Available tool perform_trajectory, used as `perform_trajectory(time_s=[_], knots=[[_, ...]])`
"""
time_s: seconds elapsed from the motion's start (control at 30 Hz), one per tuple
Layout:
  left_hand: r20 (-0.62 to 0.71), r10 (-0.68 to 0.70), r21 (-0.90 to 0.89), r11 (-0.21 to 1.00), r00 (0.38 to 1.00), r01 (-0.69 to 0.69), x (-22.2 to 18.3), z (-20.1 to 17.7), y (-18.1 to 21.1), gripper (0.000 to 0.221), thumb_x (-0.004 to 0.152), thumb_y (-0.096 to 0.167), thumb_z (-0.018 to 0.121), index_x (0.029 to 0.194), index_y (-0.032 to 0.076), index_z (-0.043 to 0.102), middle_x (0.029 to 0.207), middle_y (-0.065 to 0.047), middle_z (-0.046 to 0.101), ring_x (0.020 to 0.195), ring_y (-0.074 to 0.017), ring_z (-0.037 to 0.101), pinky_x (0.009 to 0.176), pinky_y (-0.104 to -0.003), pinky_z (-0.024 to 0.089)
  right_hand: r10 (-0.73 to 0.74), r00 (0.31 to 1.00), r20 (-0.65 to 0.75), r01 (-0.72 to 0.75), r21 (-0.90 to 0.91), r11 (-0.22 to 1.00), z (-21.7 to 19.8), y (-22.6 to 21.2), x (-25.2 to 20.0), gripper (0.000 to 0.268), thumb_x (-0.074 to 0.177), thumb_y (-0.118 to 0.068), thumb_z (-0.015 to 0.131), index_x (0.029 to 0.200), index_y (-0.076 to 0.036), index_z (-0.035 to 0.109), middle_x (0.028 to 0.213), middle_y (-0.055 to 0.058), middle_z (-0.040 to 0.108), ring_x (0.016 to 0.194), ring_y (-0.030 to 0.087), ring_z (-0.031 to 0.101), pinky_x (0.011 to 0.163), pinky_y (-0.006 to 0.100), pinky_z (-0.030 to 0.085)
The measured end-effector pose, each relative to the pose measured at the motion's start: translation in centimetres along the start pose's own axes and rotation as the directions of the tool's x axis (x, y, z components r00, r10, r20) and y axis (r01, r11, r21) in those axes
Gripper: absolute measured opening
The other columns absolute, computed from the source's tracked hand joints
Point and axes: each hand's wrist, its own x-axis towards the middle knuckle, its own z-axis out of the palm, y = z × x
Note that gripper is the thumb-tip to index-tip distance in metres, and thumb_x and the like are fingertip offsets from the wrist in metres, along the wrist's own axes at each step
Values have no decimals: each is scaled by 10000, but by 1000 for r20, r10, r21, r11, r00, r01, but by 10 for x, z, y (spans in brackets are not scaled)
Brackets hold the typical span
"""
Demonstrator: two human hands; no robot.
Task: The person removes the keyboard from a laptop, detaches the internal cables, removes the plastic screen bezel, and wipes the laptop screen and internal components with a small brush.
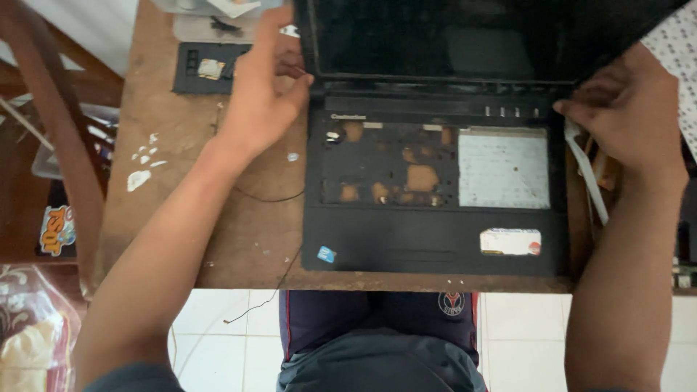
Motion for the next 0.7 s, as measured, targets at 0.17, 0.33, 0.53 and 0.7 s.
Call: perform_trajectory(time_s=[0.17, 0.33, 0.53, 0.7], knots=[[-7, 1, 24, 1000, 1000, -1, -8, 3, -16, 583, 1104, -9, 614, 1559, 167, 295, 1217, -160, 642, 1042, -302, 706, 915, -394, 588, -102, 994, -40, 99, -80, 992, 4, -10, -4, 461, 1097, 92, 879, 1261, 116, 449, 1009, 276, 643, 921, 355, 703, 757, 420, 580], [-45, -44, 27, 999, 998, 45, -12, 9, -25, 662, 1076, -41, 649, 1584, 206, 304, 1299, -186, 622, 1045, -287, 727, 981, -397, 643, -150, 988, -46, 148, -49, 988, 13, -1, -2, 451, 1129, 107, 839, 1332, 87, 437, 1121, 294, 643, 1017, 388, 688, 808, 431, 567], [-89, -70, 78, 994, 994, 77, -6, 13, -4, 488, 994, -107, 646, 1394, 52, 414, 1094, -138, 611, 936, -255, 688, 844, -355, 623, -160, 986, -36, 155, -127, 980, 11, -21, -4, 557, 1066, 151, 812, 1458, 149, 417, 1210, 384, 605, 1070, 492, 669, 838, 502, 575], [-222, -226, 21, 971, 948, 237, -10, 26, 11, 310, 945, -49, 656, 1212, 42, 528, 1035, -103, 594, 911, -197, 615, 753, -294, 603, -200, 980, -13, 197, -128, 972, 9, -37, -5, 500, 1065, 147, 792, 1444, 149, 466, 1261, 366, 626, 1115, 477, 672, 859, 501, 566]])
